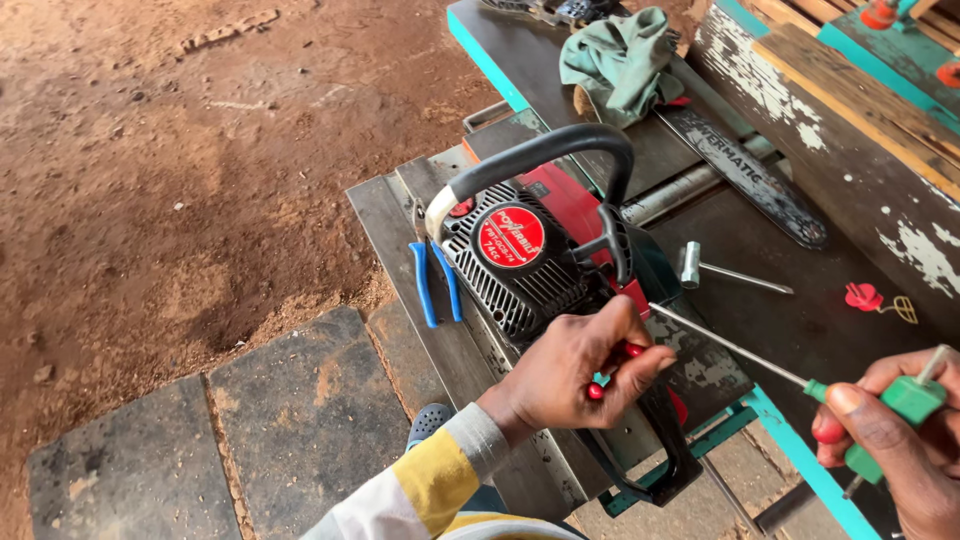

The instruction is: The person uses red pliers to adjust a small metal clip or wire on the chainsaw's handle and trigger area. They repeatedly grip, pull, and reposition the clip while holding the chainsaw steady with the other hand. The person also briefly uses a green T-handle tool to adjust a red knob on the chainsaw.

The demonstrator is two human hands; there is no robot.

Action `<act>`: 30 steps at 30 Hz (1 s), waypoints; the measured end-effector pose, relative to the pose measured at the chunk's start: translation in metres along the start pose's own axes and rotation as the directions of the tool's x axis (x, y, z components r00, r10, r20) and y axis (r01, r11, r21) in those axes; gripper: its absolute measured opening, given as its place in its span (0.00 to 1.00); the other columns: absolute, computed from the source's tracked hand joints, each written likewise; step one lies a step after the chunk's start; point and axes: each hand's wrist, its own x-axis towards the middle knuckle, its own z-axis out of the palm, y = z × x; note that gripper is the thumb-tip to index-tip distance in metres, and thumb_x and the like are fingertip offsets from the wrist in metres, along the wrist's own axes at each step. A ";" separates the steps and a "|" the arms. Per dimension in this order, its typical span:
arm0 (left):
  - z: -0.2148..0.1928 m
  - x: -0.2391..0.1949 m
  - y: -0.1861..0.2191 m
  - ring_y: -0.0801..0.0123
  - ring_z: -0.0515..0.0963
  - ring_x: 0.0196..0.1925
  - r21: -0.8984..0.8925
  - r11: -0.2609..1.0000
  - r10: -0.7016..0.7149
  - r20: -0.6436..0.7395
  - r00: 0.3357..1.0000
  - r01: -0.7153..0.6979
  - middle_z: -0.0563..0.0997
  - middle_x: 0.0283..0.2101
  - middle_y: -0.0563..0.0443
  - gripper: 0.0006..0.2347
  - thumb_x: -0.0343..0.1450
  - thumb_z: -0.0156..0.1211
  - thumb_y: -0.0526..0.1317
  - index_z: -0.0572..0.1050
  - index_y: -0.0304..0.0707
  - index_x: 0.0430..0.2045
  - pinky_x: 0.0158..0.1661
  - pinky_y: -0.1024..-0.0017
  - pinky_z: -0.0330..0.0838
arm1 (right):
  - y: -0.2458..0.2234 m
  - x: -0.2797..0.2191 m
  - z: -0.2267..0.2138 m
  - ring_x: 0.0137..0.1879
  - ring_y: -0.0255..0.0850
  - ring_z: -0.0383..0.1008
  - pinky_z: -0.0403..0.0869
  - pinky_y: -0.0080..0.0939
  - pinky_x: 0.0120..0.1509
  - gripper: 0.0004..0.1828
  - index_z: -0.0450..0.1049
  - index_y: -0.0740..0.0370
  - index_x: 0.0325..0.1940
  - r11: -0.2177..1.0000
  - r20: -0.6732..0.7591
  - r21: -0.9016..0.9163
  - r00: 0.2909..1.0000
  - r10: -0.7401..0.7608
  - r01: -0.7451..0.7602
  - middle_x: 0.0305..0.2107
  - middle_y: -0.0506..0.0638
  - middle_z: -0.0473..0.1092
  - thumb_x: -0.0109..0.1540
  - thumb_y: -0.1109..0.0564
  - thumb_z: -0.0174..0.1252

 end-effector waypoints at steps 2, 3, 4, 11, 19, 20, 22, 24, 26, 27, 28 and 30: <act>0.001 -0.001 0.000 0.69 0.77 0.20 0.014 1.000 -0.003 0.054 0.999 0.002 0.72 0.22 0.51 0.10 0.77 0.62 0.39 0.66 0.39 0.34 0.26 0.71 0.70 | 0.001 -0.001 0.000 0.28 0.43 0.75 0.78 0.43 0.33 0.11 0.63 0.67 0.44 1.000 0.005 -0.003 1.000 -0.001 0.001 0.24 0.61 0.71 0.68 0.60 0.59; 0.001 -0.001 0.000 0.69 0.77 0.20 0.016 1.000 -0.022 0.103 0.994 0.020 0.72 0.21 0.51 0.10 0.77 0.62 0.39 0.66 0.39 0.34 0.25 0.70 0.70 | 0.001 -0.002 -0.002 0.28 0.43 0.75 0.78 0.43 0.34 0.11 0.64 0.67 0.43 1.000 0.021 -0.023 1.000 0.004 -0.003 0.25 0.61 0.71 0.68 0.59 0.59; 0.000 -0.001 0.000 0.68 0.78 0.21 0.019 0.999 -0.039 0.150 0.988 0.036 0.72 0.20 0.52 0.10 0.77 0.62 0.40 0.66 0.39 0.34 0.24 0.69 0.70 | 0.002 -0.001 -0.003 0.28 0.44 0.75 0.79 0.43 0.35 0.12 0.64 0.68 0.43 0.999 0.027 -0.041 1.000 0.003 -0.002 0.25 0.61 0.71 0.68 0.58 0.59; -0.002 -0.005 -0.006 0.60 0.78 0.24 0.101 0.984 0.111 0.280 0.954 -0.144 0.75 0.25 0.49 0.11 0.77 0.62 0.43 0.66 0.38 0.36 0.26 0.63 0.71 | 0.035 0.008 -0.022 0.25 0.47 0.76 0.81 0.47 0.34 0.17 0.65 0.73 0.38 0.991 0.051 -0.123 0.997 0.059 -0.052 0.22 0.63 0.71 0.69 0.56 0.59; -0.013 -0.005 -0.008 0.76 0.77 0.23 -0.073 0.996 -0.053 -0.052 0.997 0.049 0.74 0.23 0.53 0.07 0.77 0.61 0.35 0.68 0.36 0.34 0.26 0.75 0.70 | 0.034 -0.011 -0.017 0.28 0.44 0.74 0.78 0.43 0.37 0.16 0.61 0.68 0.43 0.995 -0.097 -0.006 0.990 0.099 -0.100 0.26 0.60 0.71 0.70 0.55 0.59; -0.013 -0.006 -0.009 0.78 0.76 0.23 -0.080 0.995 -0.060 -0.093 0.994 0.053 0.74 0.23 0.52 0.07 0.77 0.61 0.35 0.68 0.35 0.33 0.26 0.76 0.69 | 0.026 -0.018 -0.010 0.29 0.43 0.73 0.77 0.42 0.37 0.14 0.61 0.67 0.44 0.995 -0.133 0.009 0.986 0.097 -0.097 0.26 0.60 0.71 0.70 0.56 0.59; -0.015 -0.006 -0.011 0.80 0.74 0.23 -0.092 0.994 -0.078 -0.175 0.981 0.063 0.75 0.24 0.52 0.07 0.77 0.62 0.34 0.69 0.34 0.32 0.25 0.77 0.67 | 0.009 -0.029 0.003 0.31 0.43 0.73 0.76 0.42 0.39 0.13 0.62 0.66 0.44 0.996 -0.165 0.056 0.984 0.071 -0.063 0.26 0.59 0.71 0.71 0.59 0.60; -0.019 -0.007 -0.014 0.82 0.74 0.27 -0.136 0.990 -0.056 -0.228 0.972 0.025 0.76 0.28 0.53 0.07 0.78 0.59 0.35 0.68 0.34 0.33 0.28 0.78 0.69 | -0.007 -0.032 0.012 0.30 0.42 0.73 0.76 0.42 0.40 0.11 0.63 0.66 0.44 0.998 -0.164 0.065 0.986 0.025 -0.015 0.26 0.59 0.71 0.72 0.61 0.59; -0.018 -0.005 -0.018 0.83 0.72 0.29 -0.238 0.971 -0.067 -0.288 0.955 -0.004 0.75 0.29 0.55 0.08 0.79 0.57 0.36 0.66 0.34 0.33 0.30 0.80 0.67 | -0.021 -0.031 0.016 0.30 0.43 0.74 0.77 0.43 0.40 0.08 0.64 0.66 0.44 0.998 -0.130 0.069 0.992 -0.005 0.014 0.25 0.59 0.72 0.70 0.63 0.58; -0.017 -0.002 -0.020 0.84 0.70 0.29 -0.316 0.949 -0.092 -0.319 0.943 -0.015 0.74 0.29 0.56 0.09 0.80 0.57 0.36 0.66 0.34 0.33 0.30 0.81 0.66 | -0.026 -0.029 0.017 0.30 0.43 0.74 0.77 0.43 0.38 0.08 0.64 0.66 0.44 0.997 -0.106 0.078 0.994 -0.006 0.014 0.24 0.60 0.72 0.69 0.64 0.58; -0.017 0.000 -0.022 0.84 0.68 0.29 -0.388 0.921 -0.120 -0.350 0.929 -0.027 0.72 0.28 0.58 0.09 0.80 0.57 0.36 0.65 0.35 0.32 0.30 0.82 0.64 | -0.030 -0.029 0.018 0.31 0.44 0.75 0.77 0.44 0.38 0.08 0.64 0.65 0.44 0.996 -0.094 0.088 0.996 -0.005 0.014 0.24 0.59 0.72 0.69 0.64 0.58; -0.016 -0.001 -0.023 0.84 0.67 0.30 -0.397 0.918 -0.143 -0.354 0.924 -0.010 0.71 0.29 0.58 0.09 0.80 0.56 0.37 0.65 0.35 0.33 0.32 0.83 0.64 | -0.034 -0.029 0.021 0.32 0.44 0.75 0.78 0.44 0.37 0.08 0.64 0.65 0.44 0.994 -0.081 0.111 0.997 -0.004 0.013 0.23 0.59 0.71 0.69 0.64 0.58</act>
